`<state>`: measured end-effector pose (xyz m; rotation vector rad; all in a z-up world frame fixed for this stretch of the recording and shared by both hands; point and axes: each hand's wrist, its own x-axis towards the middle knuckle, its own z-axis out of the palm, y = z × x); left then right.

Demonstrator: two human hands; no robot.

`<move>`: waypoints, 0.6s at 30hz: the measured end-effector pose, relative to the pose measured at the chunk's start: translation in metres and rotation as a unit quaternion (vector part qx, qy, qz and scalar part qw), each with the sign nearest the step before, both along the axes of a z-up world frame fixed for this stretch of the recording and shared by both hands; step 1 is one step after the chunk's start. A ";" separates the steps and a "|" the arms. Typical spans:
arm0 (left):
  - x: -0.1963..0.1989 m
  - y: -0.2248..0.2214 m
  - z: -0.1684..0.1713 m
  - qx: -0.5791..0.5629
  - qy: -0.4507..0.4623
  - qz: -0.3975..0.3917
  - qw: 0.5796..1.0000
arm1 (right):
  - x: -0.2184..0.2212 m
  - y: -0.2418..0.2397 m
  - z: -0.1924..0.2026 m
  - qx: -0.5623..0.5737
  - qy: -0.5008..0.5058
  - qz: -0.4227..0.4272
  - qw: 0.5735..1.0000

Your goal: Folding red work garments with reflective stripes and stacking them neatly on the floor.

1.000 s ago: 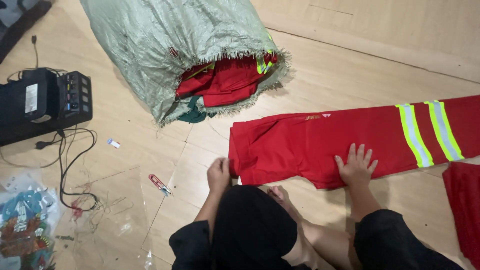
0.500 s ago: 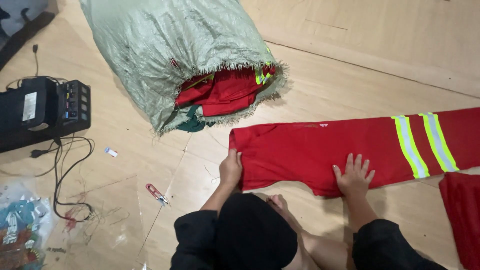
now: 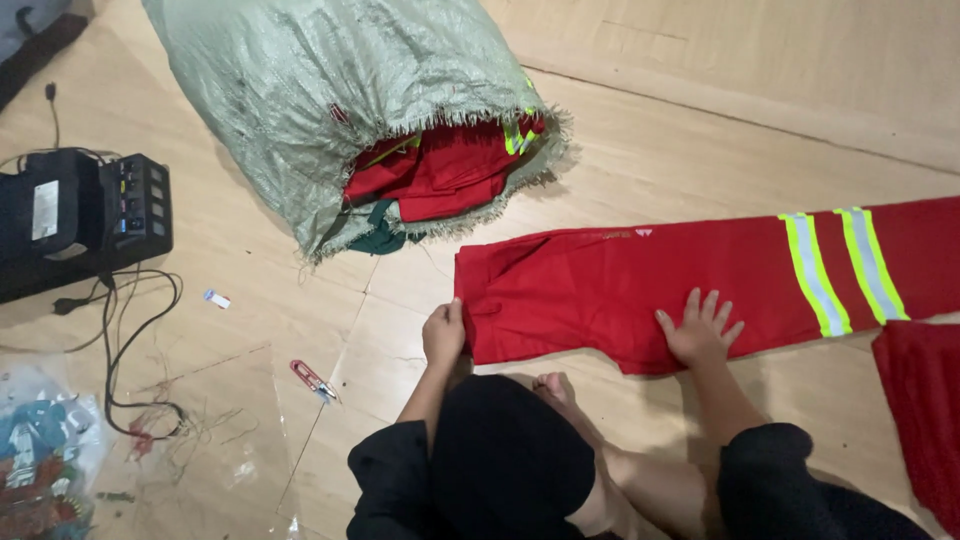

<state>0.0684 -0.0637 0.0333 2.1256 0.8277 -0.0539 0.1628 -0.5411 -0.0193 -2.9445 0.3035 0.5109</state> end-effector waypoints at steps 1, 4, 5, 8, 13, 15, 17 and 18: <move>-0.002 -0.001 0.012 0.000 0.000 -0.001 1.000 | -0.006 0.015 0.013 0.000 0.000 -0.001 1.000; -0.009 -0.014 0.046 0.020 0.124 -0.055 0.991 | -0.024 0.051 0.039 0.070 -0.102 0.001 0.992; -0.014 -0.021 0.056 0.063 0.110 -0.109 0.986 | -0.032 0.063 0.038 0.079 -0.134 0.062 0.986; -0.021 -0.033 0.059 0.158 0.061 -0.163 0.972 | -0.050 0.087 0.041 0.049 -0.084 0.189 0.977; -0.017 -0.017 0.037 0.185 0.039 -0.154 0.970 | -0.049 0.098 0.042 -0.007 0.016 0.251 0.968; -0.008 0.002 0.002 0.147 0.133 -0.112 0.974 | -0.048 0.099 0.045 -0.011 0.020 0.247 0.969; -0.012 0.005 0.007 0.210 0.060 -0.102 0.971 | -0.050 0.101 0.050 -0.013 0.017 0.247 0.969; -0.013 0.007 0.009 0.273 -0.010 -0.095 0.957 | -0.051 0.102 0.052 -0.014 0.017 0.243 0.970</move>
